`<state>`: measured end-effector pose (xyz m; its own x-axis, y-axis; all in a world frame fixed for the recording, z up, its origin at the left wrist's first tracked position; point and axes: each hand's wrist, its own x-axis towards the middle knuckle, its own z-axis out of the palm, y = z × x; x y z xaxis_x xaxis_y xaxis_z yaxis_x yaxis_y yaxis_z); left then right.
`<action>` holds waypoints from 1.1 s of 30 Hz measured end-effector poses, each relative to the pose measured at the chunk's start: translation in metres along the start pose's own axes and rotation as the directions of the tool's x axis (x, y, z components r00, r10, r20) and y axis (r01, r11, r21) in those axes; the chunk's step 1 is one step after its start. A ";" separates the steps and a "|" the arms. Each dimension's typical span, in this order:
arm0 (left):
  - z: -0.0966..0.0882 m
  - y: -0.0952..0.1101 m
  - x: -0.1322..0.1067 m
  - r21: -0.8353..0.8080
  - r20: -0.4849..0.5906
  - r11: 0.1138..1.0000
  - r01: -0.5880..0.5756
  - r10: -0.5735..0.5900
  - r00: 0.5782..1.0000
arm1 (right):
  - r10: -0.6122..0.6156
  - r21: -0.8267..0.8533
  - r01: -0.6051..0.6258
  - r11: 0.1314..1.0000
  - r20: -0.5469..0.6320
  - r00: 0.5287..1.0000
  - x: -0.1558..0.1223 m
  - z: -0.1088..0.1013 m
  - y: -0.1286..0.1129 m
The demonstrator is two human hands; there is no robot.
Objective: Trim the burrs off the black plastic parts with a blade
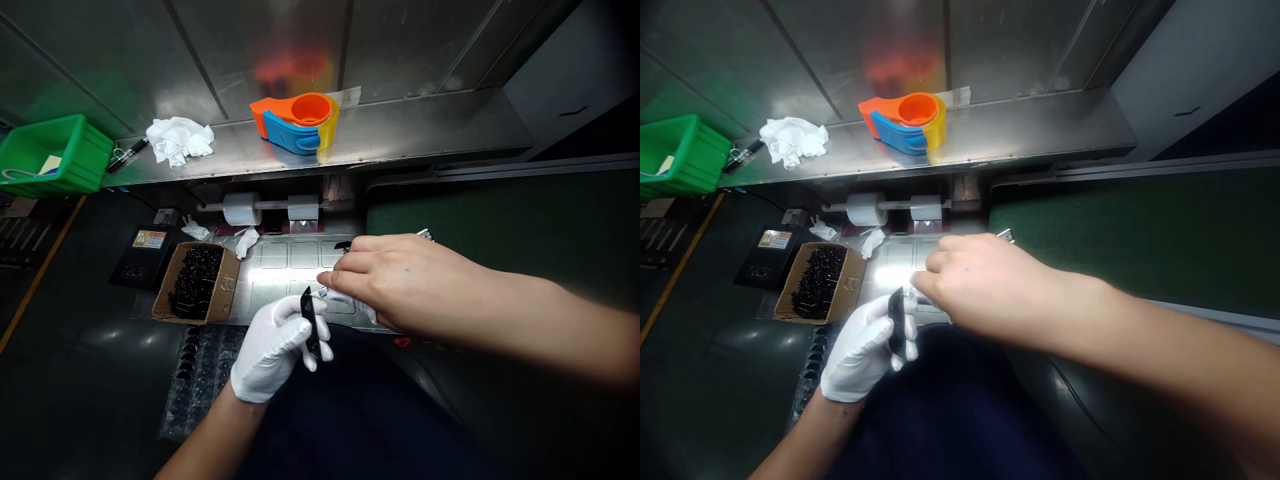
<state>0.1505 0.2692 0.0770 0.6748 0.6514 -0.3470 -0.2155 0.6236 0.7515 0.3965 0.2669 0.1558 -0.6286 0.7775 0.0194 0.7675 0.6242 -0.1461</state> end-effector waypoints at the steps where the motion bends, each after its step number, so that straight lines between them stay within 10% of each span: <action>1: 0.000 0.000 0.000 0.000 -0.003 1.000 -0.001 0.001 1.000 | 0.004 -0.004 -0.004 1.000 0.011 1.000 0.000 0.000 0.000; 20: -0.006 0.003 -0.001 0.036 0.010 0.995 0.089 -0.089 0.996 | -0.030 -0.080 0.041 0.996 0.130 0.991 0.023 -0.023 -0.015; 33: -0.015 0.011 -0.013 -0.071 -0.092 0.973 -0.221 0.214 0.972 | 0.005 0.149 0.012 0.989 -0.115 0.993 0.017 -0.018 -0.011</action>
<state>0.1288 0.2735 0.0812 0.5449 0.8067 -0.2287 -0.4083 0.4935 0.7680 0.3791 0.2749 0.1751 -0.6061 0.7843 0.1328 0.7325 0.6154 -0.2911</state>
